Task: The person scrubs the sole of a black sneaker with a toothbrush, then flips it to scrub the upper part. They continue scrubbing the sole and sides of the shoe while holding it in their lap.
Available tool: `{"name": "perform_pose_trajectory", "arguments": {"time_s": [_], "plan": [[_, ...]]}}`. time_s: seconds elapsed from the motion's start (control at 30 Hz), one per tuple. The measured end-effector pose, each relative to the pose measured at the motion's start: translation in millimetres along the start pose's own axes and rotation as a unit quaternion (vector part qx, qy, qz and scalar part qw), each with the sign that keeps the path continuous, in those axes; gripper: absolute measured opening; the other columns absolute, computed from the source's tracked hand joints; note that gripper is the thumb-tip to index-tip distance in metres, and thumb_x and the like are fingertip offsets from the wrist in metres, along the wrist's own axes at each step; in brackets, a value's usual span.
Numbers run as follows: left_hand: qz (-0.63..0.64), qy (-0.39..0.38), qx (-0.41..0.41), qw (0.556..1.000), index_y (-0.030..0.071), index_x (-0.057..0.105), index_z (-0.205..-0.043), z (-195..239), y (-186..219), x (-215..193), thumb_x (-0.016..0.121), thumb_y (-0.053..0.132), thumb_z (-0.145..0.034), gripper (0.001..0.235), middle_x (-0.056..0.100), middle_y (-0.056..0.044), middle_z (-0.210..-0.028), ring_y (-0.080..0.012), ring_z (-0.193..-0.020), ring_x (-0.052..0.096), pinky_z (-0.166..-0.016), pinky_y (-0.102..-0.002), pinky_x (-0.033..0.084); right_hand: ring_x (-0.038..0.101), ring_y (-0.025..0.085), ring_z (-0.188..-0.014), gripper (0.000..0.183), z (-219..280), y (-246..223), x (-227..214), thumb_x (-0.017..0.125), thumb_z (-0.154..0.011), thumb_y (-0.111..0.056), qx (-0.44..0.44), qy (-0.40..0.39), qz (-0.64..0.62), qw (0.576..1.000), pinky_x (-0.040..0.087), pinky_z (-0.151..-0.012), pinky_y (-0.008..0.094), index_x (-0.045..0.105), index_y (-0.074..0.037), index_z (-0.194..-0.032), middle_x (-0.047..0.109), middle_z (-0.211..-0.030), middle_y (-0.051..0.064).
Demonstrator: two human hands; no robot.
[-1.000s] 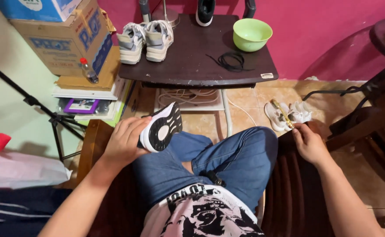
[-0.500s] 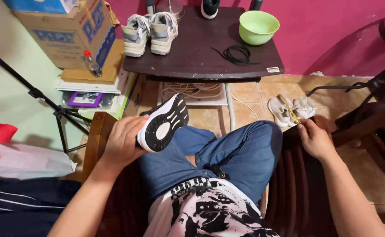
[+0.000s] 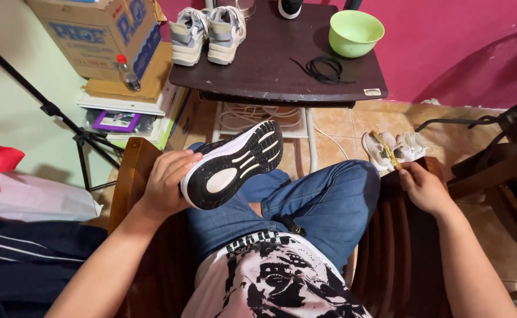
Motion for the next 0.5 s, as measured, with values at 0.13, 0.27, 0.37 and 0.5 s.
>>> {"name": "perform_pose_trajectory", "arguments": {"time_s": [0.13,0.27,0.37,0.5], "plan": [[-0.005,0.008,-0.014,1.0,0.002,0.04,-0.138,-3.1,1.3,-1.7,0.063,0.051,-0.099,0.067,0.061,-0.02,-0.137,-0.0404,-0.119,0.062,-0.105,-0.054,0.051,0.06,0.021,-0.076,0.031,2.5,-3.9,-2.0,0.048,-0.108,-0.032,0.003,-0.013,-0.014,1.0,0.046,-0.077,0.036,0.064,-0.012,-0.123,0.067,-0.083,0.005],[-0.029,-0.015,-0.017,0.999,-0.001,0.046,-0.133,-7.8,-1.1,-2.9,0.068,0.05,-0.097,0.067,0.063,-0.021,-0.135,-0.0423,-0.119,0.064,-0.104,-0.051,0.052,0.061,0.022,-0.078,0.03,5.8,-9.4,-3.5,0.048,-0.108,-0.032,0.02,-0.022,-0.016,0.999,0.047,-0.079,0.036,0.064,-0.011,-0.123,0.068,-0.085,0.006],[-0.062,-0.063,-0.021,0.996,-0.003,0.051,-0.131,-16.4,-0.5,-4.7,0.067,0.055,-0.095,0.071,0.064,-0.021,-0.135,-0.0399,-0.118,0.065,-0.101,-0.048,0.053,0.06,0.022,-0.078,0.029,5.7,-9.5,-2.9,0.049,-0.108,-0.031,0.019,-0.024,-0.02,0.999,0.046,-0.079,0.036,0.064,-0.011,-0.12,0.067,-0.085,0.006],[-0.085,-0.145,-0.014,0.986,-0.005,0.052,-0.135,-12.7,-6.6,2.1,0.063,0.06,-0.094,0.077,0.062,-0.02,-0.14,-0.0376,-0.119,0.062,-0.099,-0.048,0.053,0.06,0.022,-0.078,0.028,4.3,-5.2,-1.5,0.049,-0.107,-0.031,0.012,-0.022,-0.013,1.0,0.046,-0.08,0.035,0.065,-0.011,-0.119,0.068,-0.083,0.005]]}}
Point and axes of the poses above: each hand's wrist, its own z-axis away from the middle knuckle, its own x-axis out of the palm, y = z × x, the point moved 2 cm from there along -z, towards the middle knuckle
